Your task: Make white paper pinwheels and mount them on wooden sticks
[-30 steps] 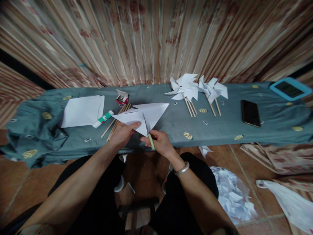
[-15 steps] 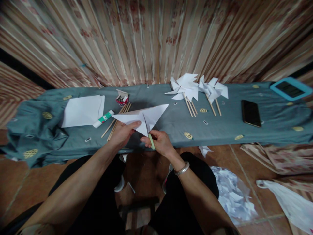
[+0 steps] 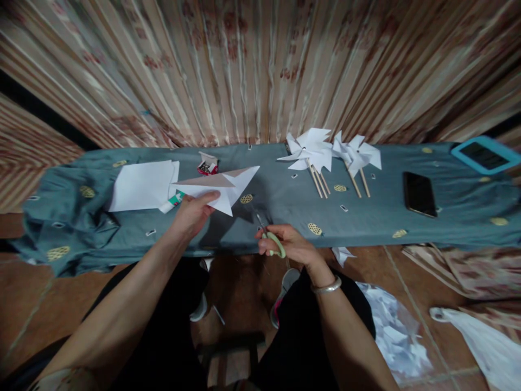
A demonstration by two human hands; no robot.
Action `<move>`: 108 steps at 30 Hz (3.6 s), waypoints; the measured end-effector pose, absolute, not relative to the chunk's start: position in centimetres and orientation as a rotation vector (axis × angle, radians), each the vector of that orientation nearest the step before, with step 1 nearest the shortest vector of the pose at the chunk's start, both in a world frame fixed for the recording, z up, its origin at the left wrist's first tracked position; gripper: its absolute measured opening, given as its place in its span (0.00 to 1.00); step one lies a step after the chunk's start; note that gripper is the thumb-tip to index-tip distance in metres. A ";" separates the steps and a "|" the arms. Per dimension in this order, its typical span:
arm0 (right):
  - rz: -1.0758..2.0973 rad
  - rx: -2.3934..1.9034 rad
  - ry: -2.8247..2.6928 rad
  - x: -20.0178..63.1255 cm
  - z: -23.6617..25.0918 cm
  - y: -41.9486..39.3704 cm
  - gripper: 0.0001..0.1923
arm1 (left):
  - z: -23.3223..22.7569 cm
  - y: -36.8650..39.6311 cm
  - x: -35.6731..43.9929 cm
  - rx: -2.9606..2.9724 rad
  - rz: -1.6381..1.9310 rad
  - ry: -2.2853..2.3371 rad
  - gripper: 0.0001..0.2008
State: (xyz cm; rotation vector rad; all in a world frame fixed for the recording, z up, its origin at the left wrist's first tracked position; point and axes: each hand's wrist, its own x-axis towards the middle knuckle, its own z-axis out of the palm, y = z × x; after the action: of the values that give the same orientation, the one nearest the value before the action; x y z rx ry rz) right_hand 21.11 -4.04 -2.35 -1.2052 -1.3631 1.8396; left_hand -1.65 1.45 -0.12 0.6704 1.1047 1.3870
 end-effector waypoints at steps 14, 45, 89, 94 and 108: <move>0.394 -1.566 -1.490 21.5 -1.8 -2.7 0.28 | -2.2 0.1 -0.1 0.886 1.037 1.166 0.14; 1.075 -1.227 -0.881 16.9 -2.8 -0.2 0.27 | -2.4 -1.0 3.2 0.505 1.258 1.023 0.25; 1.711 -1.177 -1.409 15.9 -4.2 -5.4 0.30 | -1.7 2.7 1.0 0.801 1.650 1.040 0.32; 1.654 -1.192 -1.482 15.8 -4.2 -5.3 0.29 | -2.0 2.8 1.1 0.797 1.633 1.072 0.32; 1.618 -1.220 -1.500 15.9 -4.5 -5.4 0.28 | -2.2 2.4 1.6 0.799 1.583 1.030 0.30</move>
State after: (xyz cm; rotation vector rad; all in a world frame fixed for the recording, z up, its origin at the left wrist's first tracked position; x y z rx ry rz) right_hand 15.88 -5.41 -4.49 -1.2201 -1.4998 1.6177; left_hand 1.64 2.40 -2.21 0.7987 1.0299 1.5828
